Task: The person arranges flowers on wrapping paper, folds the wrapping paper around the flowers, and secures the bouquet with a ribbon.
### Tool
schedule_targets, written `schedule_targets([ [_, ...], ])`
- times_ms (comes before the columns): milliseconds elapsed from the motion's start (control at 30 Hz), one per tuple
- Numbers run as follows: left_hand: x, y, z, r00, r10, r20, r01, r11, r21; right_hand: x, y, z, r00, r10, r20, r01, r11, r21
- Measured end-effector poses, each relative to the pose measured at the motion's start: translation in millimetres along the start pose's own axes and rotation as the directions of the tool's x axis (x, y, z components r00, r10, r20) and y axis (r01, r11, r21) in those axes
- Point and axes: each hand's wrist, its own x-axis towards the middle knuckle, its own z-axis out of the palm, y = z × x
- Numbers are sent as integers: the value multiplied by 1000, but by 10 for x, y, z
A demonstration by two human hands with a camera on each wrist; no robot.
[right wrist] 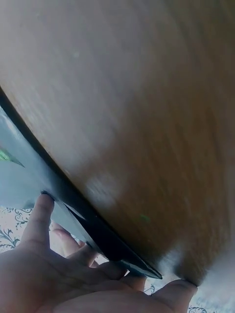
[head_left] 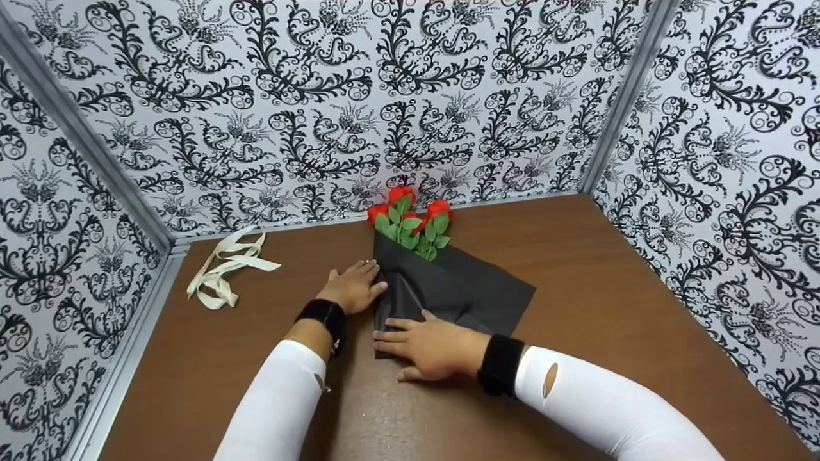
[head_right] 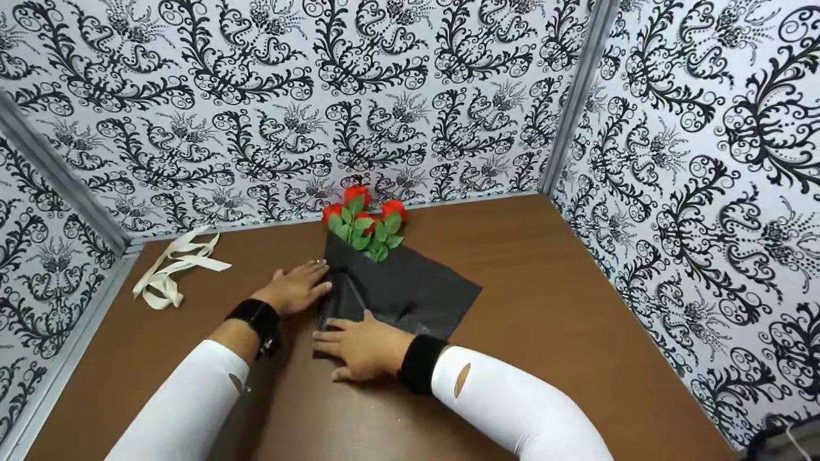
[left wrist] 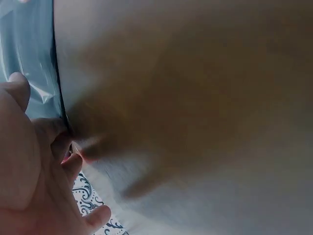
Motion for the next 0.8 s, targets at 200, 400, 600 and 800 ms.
schedule_targets([
  [200,199,4,-66,999,-41,-23,39,998,-55,-10,2,4,1000,17,12,-17,1000,9],
  [400,403,-64,-58,996,-83,-19,83,996,-25,-13,-31,-5,999,23,25,-24,1000,8],
  [600,565,-155,-47,994,-108,-16,108,994,12,12,-39,5,999,21,35,-21,1000,-11],
  [800,668,-143,-105,992,-124,-21,125,991,47,19,3,-29,999,14,31,-13,1000,-14],
])
